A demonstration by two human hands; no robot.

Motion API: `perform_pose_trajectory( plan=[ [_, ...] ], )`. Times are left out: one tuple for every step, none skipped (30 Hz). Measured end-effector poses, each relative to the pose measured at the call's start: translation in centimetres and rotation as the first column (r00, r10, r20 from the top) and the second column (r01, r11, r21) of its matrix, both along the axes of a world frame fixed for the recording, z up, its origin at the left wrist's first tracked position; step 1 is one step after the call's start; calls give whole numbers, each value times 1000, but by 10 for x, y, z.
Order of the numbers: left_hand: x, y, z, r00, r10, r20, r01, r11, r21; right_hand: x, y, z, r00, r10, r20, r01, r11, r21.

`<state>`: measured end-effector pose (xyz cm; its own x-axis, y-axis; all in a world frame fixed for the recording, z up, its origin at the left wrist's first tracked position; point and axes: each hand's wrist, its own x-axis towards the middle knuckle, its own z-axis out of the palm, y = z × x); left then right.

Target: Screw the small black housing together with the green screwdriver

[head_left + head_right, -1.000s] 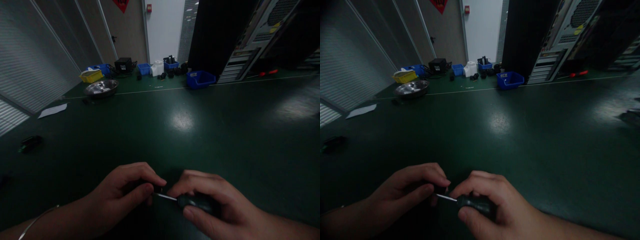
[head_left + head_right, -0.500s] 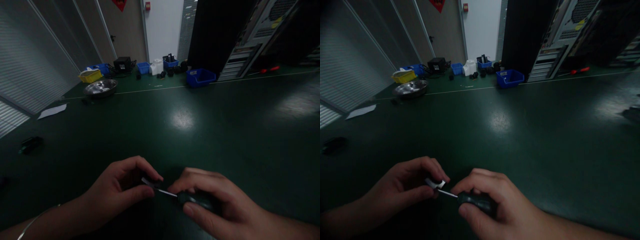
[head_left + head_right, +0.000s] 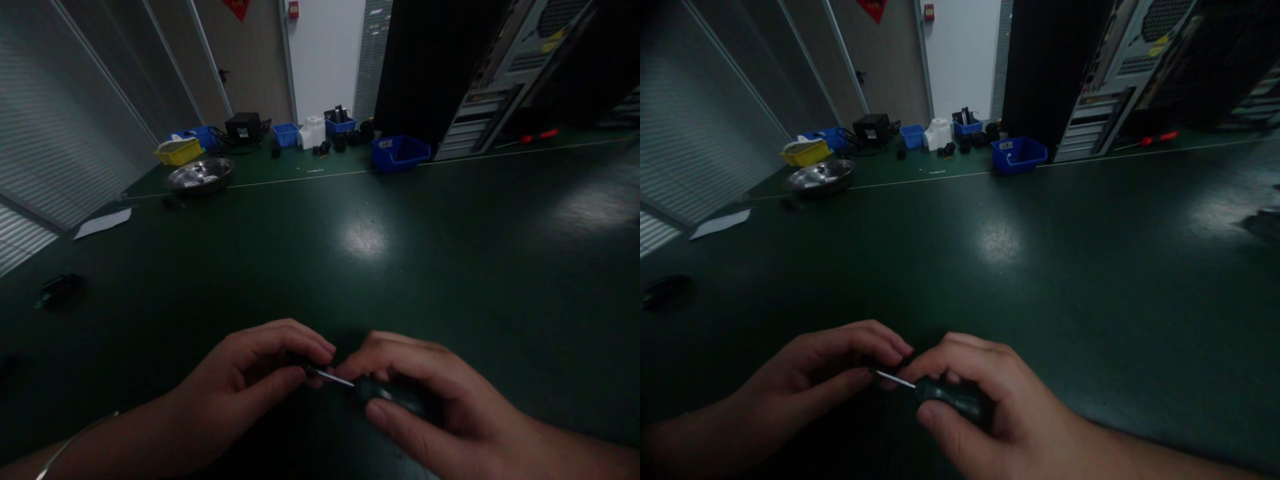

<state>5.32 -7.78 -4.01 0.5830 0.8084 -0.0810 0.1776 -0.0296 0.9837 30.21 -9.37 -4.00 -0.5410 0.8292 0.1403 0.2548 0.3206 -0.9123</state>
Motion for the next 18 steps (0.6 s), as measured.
perform_pose_trajectory(
  plan=[
    [0, -1, -1, 1000, 10, -26, -9, 998, 57, 0, 0, 0, 1000, -7, 2, 7, 1000, 1],
    [-1, -2, -2, 998, 25, -55, -18, 991, 134, 0, 0, 1, 1000, -13, 5, 13, 1000, 2],
    [-2, -3, -4, 995, 45, -91, -24, 975, 221, 0, 0, 2, 1000, -14, 6, 14, 1000, 7],
    [-2, -3, -6, 989, 63, -132, -19, 950, 312, -1, 0, 3, 1000, -16, 12, 16, 1000, 8],
    [-3, -4, -8, 981, 70, -180, 7, 919, 393, -1, -1, 3, 1000, -12, 11, 11, 1000, 10],
    [-4, -5, -10, 971, 70, -229, 43, 888, 457, -1, -1, 4, 1000, -3, 10, 3, 1000, 6],
    [-5, -5, -11, 959, 61, -276, 90, 859, 504, -1, 0, 5, 1000, 4, 4, -4, 1000, 3],
    [-5, -6, -12, 946, 42, -320, 143, 833, 534, 0, 0, 5, 1000, 12, -6, -12, 1000, 1],
    [-5, -6, -12, 935, 22, -354, 190, 811, 553, 0, 1, 5, 1000, 11, -11, -11, 1000, -6],
    [-6, -7, -12, 926, 4, -378, 226, 795, 563, 0, 2, 4, 1000, 17, -20, -17, 1000, -7],
    [-6, -7, -12, 921, -8, -390, 248, 784, 570, 0, 3, 4, 1000, 13, -24, -13, 1000, -9],
    [-6, -7, -11, 919, -17, -394, 260, 778, 573, 0, 4, 3, 1000, 5, -24, -5, 1000, -8],
    [-6, -7, -12, 920, -20, -391, 260, 778, 572, 0, 5, 2, 1000, -3, -25, 3, 1000, -1],
    [-6, -7, -12, 926, -11, -378, 243, 782, 574, -1, 5, 2, 1000, -12, -19, 12, 1000, 2],
    [-6, -8, -12, 932, 4, -362, 220, 788, 575, -1, 5, 2, 1000, -13, -15, 13, 1000, 10],
    [-7, -8, -13, 935, 7, -355, 211, 793, 572, -1, 4, 3, 1000, -13, -8, 14, 1000, 16],
    [-7, -8, -14, 937, 15, -348, 199, 797, 571, -1, 3, 3, 1000, -16, 2, 16, 1000, 21],
    [-7, -8, -15, 940, 28, -340, 182, 802, 570, -1, 1, 4, 1000, -14, 10, 14, 1000, 28]
  ],
)
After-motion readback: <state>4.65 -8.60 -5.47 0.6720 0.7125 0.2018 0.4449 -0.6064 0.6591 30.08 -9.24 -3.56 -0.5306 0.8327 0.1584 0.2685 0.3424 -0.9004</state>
